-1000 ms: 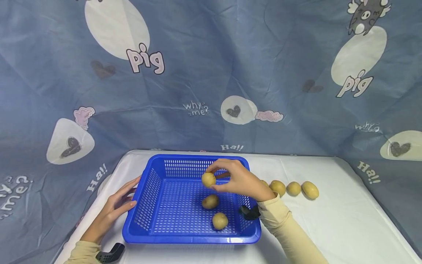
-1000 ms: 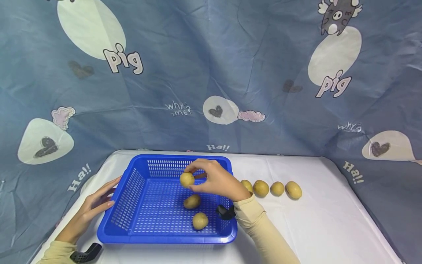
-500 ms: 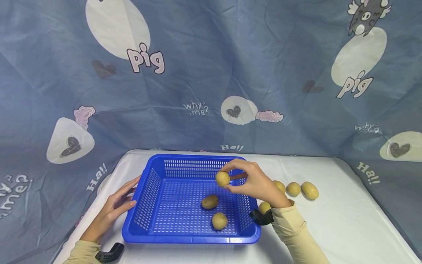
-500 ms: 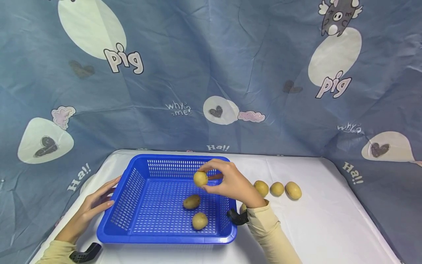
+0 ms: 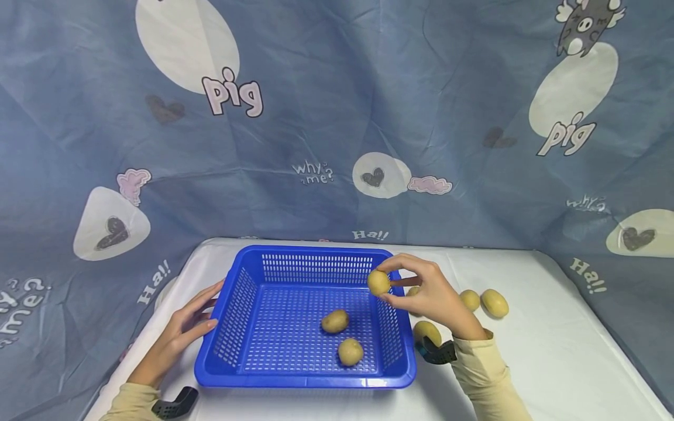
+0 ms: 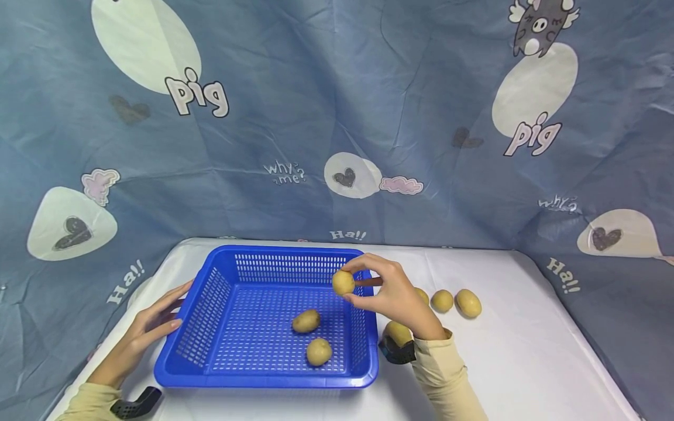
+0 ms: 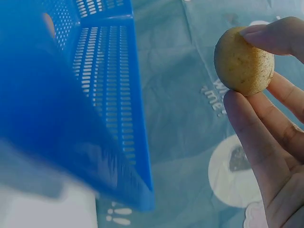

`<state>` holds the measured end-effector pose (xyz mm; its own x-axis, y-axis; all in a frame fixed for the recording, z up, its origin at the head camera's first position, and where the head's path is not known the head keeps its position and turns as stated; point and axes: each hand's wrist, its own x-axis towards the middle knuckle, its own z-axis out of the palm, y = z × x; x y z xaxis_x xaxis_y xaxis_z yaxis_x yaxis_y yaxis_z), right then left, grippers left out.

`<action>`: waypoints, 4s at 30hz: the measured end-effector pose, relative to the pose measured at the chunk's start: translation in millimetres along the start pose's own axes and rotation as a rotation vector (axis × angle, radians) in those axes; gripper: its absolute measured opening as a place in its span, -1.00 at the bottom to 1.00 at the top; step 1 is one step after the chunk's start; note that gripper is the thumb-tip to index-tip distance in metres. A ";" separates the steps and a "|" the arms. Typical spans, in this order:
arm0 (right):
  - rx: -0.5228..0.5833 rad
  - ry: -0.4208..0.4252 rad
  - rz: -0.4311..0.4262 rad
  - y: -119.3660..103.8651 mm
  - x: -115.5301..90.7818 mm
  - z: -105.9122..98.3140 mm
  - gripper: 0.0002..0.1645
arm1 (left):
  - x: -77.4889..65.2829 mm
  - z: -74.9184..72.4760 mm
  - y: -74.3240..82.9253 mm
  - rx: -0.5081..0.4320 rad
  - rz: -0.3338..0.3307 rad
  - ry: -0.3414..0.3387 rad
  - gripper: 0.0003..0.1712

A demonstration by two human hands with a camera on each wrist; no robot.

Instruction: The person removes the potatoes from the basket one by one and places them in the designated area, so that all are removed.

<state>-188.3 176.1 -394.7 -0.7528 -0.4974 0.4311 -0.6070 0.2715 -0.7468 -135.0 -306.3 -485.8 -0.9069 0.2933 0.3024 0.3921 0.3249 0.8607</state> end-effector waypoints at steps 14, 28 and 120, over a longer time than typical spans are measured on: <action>-0.007 0.071 0.089 10.7 -26.8 -21.2 -0.47 | -0.2 -0.2 4.8 0.020 -0.030 0.006 -0.23; -0.032 0.142 0.144 27.4 -59.7 -34.4 -0.47 | -0.2 1.1 4.4 0.001 -0.026 0.002 -0.24; -0.147 -0.039 0.391 103.1 -147.3 -62.0 -0.51 | -0.9 1.4 5.2 0.012 -0.002 -0.001 -0.26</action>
<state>-155.8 328.4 -503.8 -0.9253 -0.3636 0.1080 -0.3096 0.5593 -0.7690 -132.0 -303.6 -482.1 -0.9074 0.2935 0.3006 0.3924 0.3360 0.8563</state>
